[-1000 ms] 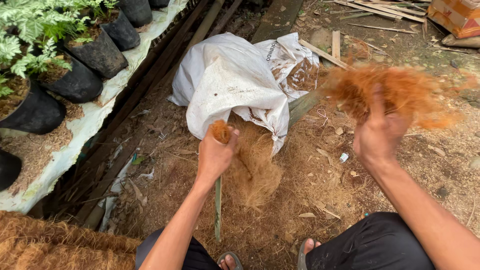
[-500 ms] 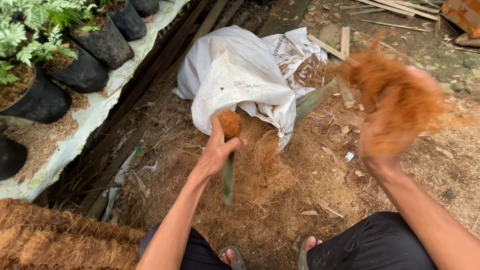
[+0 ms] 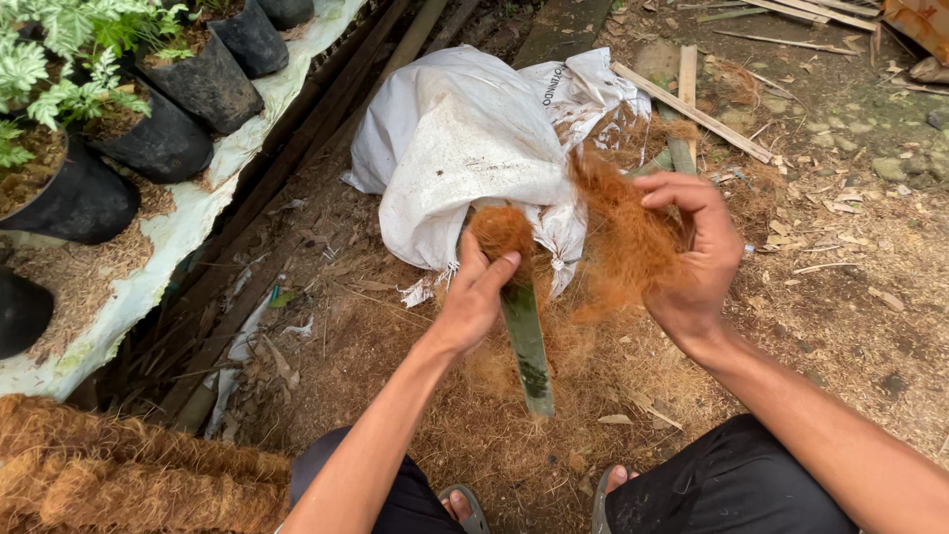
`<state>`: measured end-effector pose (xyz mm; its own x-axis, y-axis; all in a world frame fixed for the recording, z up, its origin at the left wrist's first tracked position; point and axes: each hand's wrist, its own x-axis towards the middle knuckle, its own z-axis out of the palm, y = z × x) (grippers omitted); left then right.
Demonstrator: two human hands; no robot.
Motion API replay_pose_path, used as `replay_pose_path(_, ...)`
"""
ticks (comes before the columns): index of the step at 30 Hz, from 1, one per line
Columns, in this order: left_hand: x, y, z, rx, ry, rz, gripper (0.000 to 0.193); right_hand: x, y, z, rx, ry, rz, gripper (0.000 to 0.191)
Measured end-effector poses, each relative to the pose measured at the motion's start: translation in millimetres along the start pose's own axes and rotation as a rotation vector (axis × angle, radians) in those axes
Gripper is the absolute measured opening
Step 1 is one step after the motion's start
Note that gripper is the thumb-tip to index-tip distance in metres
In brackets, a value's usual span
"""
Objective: The person sits on the ground and wraps coconut coir fiber around a bamboo stick, tightening it with a green plastic ring to form a cylindrical fiber brush. They repeatedly pull, twist and pack the fiber along the stick until the brush is fully covered, then hold up the finished brush.
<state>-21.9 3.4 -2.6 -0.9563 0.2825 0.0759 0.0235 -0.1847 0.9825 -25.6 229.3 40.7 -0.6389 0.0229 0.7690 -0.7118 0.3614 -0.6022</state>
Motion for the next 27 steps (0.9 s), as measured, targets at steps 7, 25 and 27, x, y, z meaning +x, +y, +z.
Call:
replay_pose_path(7, 3.1, -1.4, 16.2, -0.195, 0.037, -0.044, 0.053, -16.8, 2.1, 13.3, -0.242, -0.218, -0.329, 0.023)
replay_pose_path(25, 3.3, 0.5, 6.8, -0.044, 0.098, 0.081, 0.043, -14.4, -20.3, 24.1, -0.214, -0.554, 0.017, 0.069)
replay_pose_path(27, 4.2, 0.1, 7.3, -0.110, 0.115, 0.001, 0.045, -16.4, -17.8, 26.1, -0.286, -0.583, 0.054, 0.069)
